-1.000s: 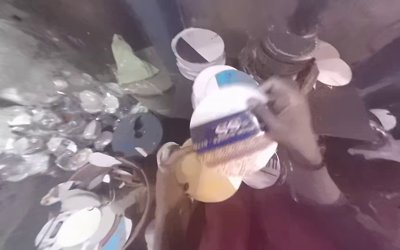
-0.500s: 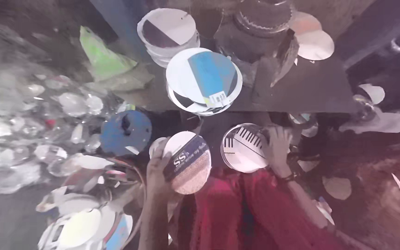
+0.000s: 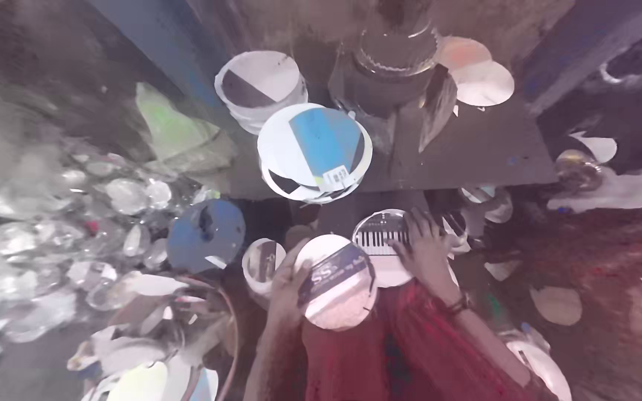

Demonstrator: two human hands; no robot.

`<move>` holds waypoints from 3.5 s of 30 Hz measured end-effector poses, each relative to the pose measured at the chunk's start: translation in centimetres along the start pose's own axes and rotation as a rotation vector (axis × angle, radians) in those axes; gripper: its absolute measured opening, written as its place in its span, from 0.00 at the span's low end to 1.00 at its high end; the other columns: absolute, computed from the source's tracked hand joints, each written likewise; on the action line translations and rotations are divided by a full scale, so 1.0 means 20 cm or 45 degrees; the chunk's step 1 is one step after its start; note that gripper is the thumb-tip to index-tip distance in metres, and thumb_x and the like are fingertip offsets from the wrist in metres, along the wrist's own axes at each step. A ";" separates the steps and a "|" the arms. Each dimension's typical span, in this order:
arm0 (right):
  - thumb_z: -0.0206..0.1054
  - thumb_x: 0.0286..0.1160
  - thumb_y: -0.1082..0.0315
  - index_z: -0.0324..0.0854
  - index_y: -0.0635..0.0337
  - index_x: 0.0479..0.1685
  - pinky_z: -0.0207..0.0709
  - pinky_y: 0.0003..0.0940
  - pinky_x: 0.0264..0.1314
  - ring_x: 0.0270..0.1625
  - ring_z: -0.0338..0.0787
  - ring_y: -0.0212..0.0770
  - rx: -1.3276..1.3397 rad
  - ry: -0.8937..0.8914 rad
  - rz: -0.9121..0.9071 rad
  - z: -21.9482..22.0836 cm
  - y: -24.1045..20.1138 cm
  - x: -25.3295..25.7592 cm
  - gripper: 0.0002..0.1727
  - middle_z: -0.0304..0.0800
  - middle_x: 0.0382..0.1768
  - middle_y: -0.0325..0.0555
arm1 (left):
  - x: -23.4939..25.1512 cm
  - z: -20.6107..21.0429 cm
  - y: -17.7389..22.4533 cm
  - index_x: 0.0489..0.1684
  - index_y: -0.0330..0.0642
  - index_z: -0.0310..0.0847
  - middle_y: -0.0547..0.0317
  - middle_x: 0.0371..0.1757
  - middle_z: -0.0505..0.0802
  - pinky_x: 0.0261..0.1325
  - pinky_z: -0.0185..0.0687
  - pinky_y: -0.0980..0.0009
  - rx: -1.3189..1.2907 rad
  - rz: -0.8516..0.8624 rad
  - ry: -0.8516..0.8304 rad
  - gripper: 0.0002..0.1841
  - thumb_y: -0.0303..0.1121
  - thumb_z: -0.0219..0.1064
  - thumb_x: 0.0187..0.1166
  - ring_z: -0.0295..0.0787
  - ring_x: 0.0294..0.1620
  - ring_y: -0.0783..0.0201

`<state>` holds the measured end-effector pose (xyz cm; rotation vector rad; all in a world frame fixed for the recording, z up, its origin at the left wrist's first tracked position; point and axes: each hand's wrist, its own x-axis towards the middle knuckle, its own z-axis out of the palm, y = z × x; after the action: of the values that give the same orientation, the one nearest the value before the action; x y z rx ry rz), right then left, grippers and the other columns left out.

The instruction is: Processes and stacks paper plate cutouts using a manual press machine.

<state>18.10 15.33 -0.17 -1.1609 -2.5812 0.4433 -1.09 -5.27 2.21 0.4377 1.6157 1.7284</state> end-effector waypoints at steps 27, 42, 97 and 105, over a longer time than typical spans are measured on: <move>0.70 0.80 0.55 0.65 0.57 0.88 0.65 0.73 0.74 0.77 0.75 0.73 0.162 0.034 -0.397 -0.33 -0.75 1.00 0.38 0.77 0.75 0.69 | 0.02 -0.17 0.21 0.79 0.35 0.64 0.75 0.59 0.91 0.59 0.84 0.82 -0.310 0.448 0.374 0.23 0.31 0.50 0.85 0.88 0.55 0.83; 0.50 0.89 0.72 0.77 0.65 0.67 0.84 0.21 0.54 0.48 0.89 0.21 1.183 0.145 -0.511 -0.37 -0.67 0.63 0.17 0.91 0.49 0.40 | 0.15 -0.07 0.33 0.83 0.42 0.61 0.75 0.63 0.90 0.59 0.88 0.77 -0.450 0.667 0.267 0.32 0.44 0.65 0.82 0.89 0.57 0.78; 0.64 0.80 0.71 0.93 0.55 0.44 0.73 0.46 0.50 0.37 0.88 0.48 -0.327 1.017 -0.708 -0.59 0.12 0.78 0.10 0.94 0.36 0.48 | 0.22 0.39 0.46 0.80 0.36 0.63 0.78 0.66 0.87 0.61 0.85 0.80 -0.163 0.566 0.152 0.27 0.17 0.51 0.79 0.87 0.58 0.83; 0.55 0.89 0.58 0.87 0.62 0.65 0.72 0.70 0.64 0.67 0.87 0.65 -0.001 0.290 -0.183 -0.68 0.19 0.52 0.22 0.91 0.62 0.59 | 0.22 0.54 0.44 0.81 0.38 0.63 0.78 0.72 0.83 0.64 0.84 0.79 -0.115 0.600 -0.042 0.28 0.19 0.56 0.79 0.84 0.63 0.82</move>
<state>19.11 27.78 12.08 -0.9564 -2.4452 0.2623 0.91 5.86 11.46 0.8500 1.4818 2.1133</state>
